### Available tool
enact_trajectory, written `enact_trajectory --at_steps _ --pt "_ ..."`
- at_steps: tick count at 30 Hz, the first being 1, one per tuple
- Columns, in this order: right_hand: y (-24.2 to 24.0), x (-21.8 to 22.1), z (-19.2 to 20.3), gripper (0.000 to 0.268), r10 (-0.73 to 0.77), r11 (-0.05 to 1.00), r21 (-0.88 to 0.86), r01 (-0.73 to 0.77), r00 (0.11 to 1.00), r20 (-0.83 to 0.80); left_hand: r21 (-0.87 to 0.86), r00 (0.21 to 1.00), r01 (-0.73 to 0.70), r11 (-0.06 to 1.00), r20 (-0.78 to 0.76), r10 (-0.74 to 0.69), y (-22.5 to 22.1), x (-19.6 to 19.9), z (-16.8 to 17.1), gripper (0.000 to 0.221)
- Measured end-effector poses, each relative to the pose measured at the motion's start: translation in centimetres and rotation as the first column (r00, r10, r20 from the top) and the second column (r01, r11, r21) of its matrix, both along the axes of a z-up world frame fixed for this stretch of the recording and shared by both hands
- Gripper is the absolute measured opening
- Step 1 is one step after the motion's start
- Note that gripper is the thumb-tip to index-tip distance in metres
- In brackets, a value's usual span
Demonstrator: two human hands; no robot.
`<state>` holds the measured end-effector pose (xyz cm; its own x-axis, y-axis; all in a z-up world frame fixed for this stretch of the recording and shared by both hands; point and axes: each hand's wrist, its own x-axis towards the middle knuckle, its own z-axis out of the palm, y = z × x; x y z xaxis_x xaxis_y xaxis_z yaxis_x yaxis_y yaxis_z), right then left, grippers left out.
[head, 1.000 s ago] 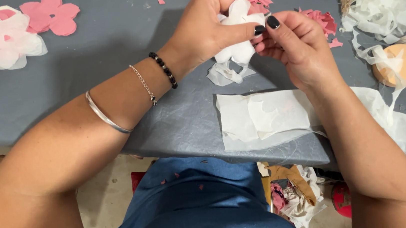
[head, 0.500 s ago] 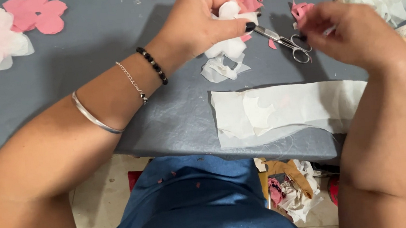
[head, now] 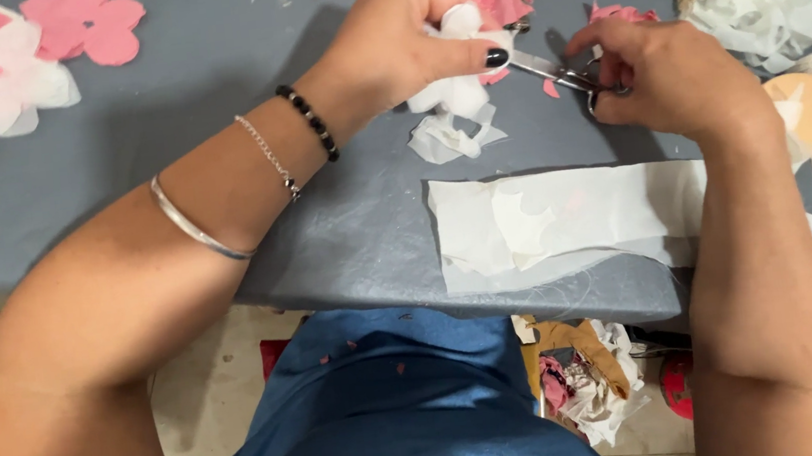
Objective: Cutting fabric shapes and assembling them into decorative flowers.
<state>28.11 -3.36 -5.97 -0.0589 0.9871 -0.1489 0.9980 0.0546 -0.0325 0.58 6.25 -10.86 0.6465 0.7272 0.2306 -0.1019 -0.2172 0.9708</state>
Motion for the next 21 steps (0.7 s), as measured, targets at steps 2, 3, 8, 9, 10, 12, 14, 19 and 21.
enact_trajectory --at_steps 2,3,8,9,10,12,14,19,21 --pt "-0.4 1.4 -0.1 0.053 0.049 0.996 0.073 -0.049 0.999 0.004 0.021 0.999 -0.02 1.0 -0.038 0.021 0.2 0.1 0.0 0.026" --pt "-0.2 1.9 -0.2 0.047 0.111 0.984 0.14 -0.111 0.994 0.009 0.038 0.995 -0.053 0.998 -0.076 0.056 0.4 -0.3 -0.1 0.038" --pt "-1.6 1.7 1.6 0.045 -0.027 0.977 0.21 0.035 0.999 -0.039 0.001 0.992 -0.105 0.994 -0.07 0.105 0.0 -1.0 1.3 0.038" --pt "-2.0 1.2 1.9 0.042 -0.154 0.963 0.198 0.182 0.977 -0.148 -0.044 0.991 -0.115 0.992 -0.069 0.112 -0.2 -1.0 1.6 0.03" --pt "-2.0 1.1 1.8 0.042 -0.148 0.963 0.203 0.176 0.978 -0.148 -0.039 0.991 -0.121 0.992 -0.068 0.118 -0.2 -1.2 1.8 0.03" --pt "-1.9 1.2 1.7 0.037 0.122 0.945 0.327 -0.01 0.938 -0.325 -0.044 0.993 -0.115 0.992 -0.039 0.114 -0.3 -1.6 2.3 0.032" --pt "-1.8 -0.3 1.7 0.036 0.158 0.947 0.32 -0.033 0.914 -0.374 -0.043 0.989 -0.142 0.989 -0.048 0.14 -0.2 -1.9 2.7 0.022" --pt "-1.1 -2.1 0.4 0.061 0.359 0.924 0.249 -0.29 0.882 -0.304 -0.133 0.996 -0.046 0.99 0.07 0.055 0.1 -2.1 3.0 0.02" --pt "-0.8 -3.9 -0.2 0.068 0.286 0.951 0.173 -0.256 0.941 -0.181 -0.097 0.993 -0.106 0.99 0.04 0.111 0.0 -2.6 3.5 0.025"
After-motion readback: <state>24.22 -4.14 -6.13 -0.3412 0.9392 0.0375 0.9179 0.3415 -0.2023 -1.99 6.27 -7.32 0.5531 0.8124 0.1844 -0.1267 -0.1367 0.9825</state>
